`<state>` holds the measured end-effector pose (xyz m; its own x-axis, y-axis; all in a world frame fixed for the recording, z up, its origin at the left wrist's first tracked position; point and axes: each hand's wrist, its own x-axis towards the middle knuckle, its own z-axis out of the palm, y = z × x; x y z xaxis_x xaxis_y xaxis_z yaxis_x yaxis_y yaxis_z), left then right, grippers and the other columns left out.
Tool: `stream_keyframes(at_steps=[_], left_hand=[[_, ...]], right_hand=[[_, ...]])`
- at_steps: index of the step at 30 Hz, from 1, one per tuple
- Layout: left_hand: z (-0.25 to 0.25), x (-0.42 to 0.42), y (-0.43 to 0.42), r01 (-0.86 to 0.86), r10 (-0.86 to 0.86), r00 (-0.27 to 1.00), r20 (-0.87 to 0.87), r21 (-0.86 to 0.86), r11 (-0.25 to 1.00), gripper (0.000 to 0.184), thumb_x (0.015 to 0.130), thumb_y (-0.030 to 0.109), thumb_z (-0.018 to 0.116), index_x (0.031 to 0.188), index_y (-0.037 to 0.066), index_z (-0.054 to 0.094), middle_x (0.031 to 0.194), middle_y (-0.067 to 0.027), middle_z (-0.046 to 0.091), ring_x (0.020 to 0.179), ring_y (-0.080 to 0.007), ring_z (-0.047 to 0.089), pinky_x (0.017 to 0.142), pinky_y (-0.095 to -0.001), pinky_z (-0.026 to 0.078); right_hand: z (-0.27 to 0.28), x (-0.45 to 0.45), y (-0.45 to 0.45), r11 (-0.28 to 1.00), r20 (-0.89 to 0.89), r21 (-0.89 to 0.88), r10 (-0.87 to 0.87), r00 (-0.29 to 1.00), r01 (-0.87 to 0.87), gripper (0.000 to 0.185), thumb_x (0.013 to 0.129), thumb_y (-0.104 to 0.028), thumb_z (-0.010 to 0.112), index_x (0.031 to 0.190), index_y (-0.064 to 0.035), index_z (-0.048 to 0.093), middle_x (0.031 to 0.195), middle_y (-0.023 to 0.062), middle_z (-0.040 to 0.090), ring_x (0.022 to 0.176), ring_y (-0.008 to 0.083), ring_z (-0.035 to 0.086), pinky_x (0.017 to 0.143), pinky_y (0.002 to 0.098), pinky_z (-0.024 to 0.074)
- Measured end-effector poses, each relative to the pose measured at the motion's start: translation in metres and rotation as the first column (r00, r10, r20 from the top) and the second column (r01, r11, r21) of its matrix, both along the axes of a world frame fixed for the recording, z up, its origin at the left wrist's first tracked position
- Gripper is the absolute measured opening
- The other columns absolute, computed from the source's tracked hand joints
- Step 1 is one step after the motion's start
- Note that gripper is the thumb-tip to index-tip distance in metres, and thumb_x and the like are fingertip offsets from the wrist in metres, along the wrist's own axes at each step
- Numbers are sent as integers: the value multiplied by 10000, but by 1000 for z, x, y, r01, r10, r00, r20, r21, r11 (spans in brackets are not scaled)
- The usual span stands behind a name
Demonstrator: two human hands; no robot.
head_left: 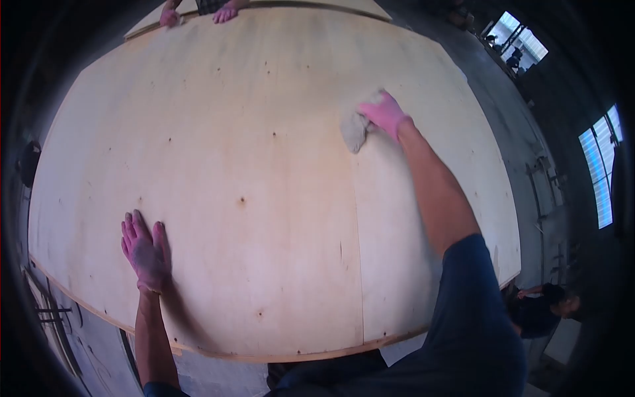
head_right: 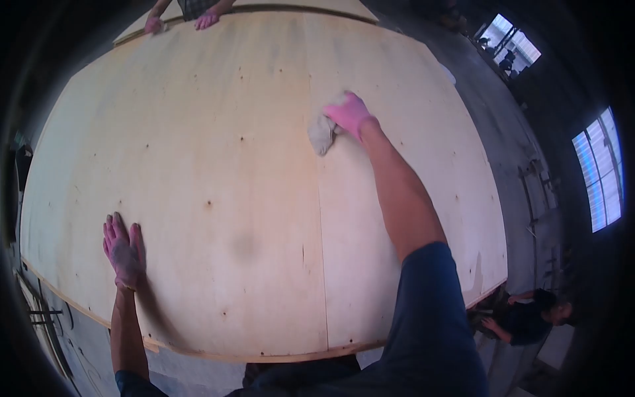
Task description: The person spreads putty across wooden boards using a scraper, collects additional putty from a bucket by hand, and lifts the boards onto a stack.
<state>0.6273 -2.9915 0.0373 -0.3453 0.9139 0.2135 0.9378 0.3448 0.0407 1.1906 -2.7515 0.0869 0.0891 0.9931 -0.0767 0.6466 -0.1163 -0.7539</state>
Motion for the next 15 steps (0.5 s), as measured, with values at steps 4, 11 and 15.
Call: stream_keyframes(at_steps=[4, 11, 15], left_hand=[[2, -1, 1, 33, -33, 999, 10, 21, 999, 678, 1025, 481, 429, 1512, 20, 330, 1571, -204, 318, 1476, -363, 248, 1193, -485, 201], [-4, -8, -7, 93, -94, 996, 12, 34, 995, 668, 1022, 457, 447, 1499, 0, 346, 1555, -230, 336, 1462, -380, 275, 1179, -486, 229], [10, -86, -31, 465, -469, 883, 0, 129, 876, 541, 991, 299, 538, 1385, -65, 471, 1412, -277, 491, 1338, -422, 443, 1128, -471, 340]], right_hand=[[-17, -21, -21, 930, 562, 80, 255, 787, -359, 544, 799, -436, 691, 1168, -38, 653, 1105, 217, 682, 1055, 389, 643, 949, 465, 506], [1, -54, -279, 914, 726, 121, 184, 663, -386, 347, 921, -378, 598, 1178, -158, 677, 1034, 164, 688, 1003, 349, 645, 950, 443, 472], [18, -88, -385, 976, 557, -77, 212, 803, -204, 313, 935, -360, 573, 1151, -164, 686, 1052, 133, 687, 1067, 327, 620, 978, 463, 446]])
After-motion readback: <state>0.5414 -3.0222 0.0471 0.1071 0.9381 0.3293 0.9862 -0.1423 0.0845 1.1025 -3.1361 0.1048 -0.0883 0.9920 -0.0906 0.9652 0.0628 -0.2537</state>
